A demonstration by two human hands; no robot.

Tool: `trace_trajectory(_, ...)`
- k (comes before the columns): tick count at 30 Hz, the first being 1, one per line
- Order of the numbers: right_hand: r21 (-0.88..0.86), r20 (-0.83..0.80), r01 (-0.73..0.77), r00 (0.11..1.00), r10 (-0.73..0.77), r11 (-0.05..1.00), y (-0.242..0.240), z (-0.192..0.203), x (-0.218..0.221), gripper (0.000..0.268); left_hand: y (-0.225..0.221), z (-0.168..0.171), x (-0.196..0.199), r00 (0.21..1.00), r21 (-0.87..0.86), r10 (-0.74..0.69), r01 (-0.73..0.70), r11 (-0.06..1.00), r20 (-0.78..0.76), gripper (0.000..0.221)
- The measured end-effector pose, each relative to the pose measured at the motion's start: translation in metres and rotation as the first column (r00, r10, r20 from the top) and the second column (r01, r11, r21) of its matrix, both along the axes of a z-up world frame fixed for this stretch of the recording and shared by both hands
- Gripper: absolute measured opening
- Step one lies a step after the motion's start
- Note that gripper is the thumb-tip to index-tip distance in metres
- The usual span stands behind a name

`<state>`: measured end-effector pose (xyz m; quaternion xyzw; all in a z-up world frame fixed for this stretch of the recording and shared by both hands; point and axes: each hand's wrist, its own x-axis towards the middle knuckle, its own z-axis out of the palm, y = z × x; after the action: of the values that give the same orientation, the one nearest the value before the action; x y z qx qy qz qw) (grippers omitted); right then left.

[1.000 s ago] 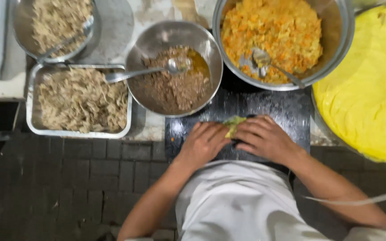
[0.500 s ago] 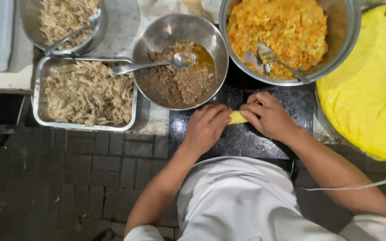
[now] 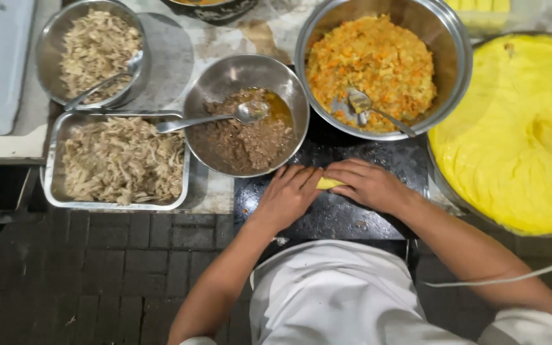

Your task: The person is preparing food by peeling thin yellow wrappers, adding a spoonful of filling, and rolling them into cylinders.

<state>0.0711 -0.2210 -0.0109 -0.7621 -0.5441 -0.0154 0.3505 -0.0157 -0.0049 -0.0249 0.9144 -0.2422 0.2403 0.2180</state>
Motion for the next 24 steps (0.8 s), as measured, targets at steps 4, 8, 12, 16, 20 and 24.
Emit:
trace_trajectory(4,-0.092,-0.033,-0.037,0.999,0.034,0.995,-0.005,0.025,-0.005,0.037,0.004,0.007,-0.002,0.992,-0.076,-0.084,0.077,0.994,-0.098,0.031)
trace_trajectory(8,-0.036,-0.699,0.004,0.715,-0.028,0.999,-0.013,0.025,-0.008,0.047,0.006,0.032,-0.005,0.921,-0.512,-0.247,0.063,0.857,-0.301,0.039)
trace_trajectory(12,0.008,-0.943,0.106,0.333,-0.028,0.994,-0.017,0.027,-0.016,0.044,0.001,0.018,-0.015,0.809,-0.801,-0.372,-0.188,0.569,-0.455,0.039)
trace_trajectory(16,0.09,-0.941,0.216,0.338,0.012,0.972,-0.016,0.007,-0.023,0.049,-0.003,0.027,-0.015,0.78,-0.847,-0.411,-0.273,0.456,-0.473,0.038)
trace_trajectory(20,0.104,-0.946,0.245,0.323,0.02,0.964,-0.017,0.016,-0.033,0.05,-0.01,0.027,-0.024,0.719,-0.839,-0.439,-0.405,0.364,-0.538,0.043)
trace_trajectory(24,0.191,-0.969,0.085,0.174,0.174,0.978,-0.017,0.033,-0.024,0.072,-0.015,0.043,-0.022,0.728,-0.816,-0.381,-0.449,0.364,-0.57,0.04)
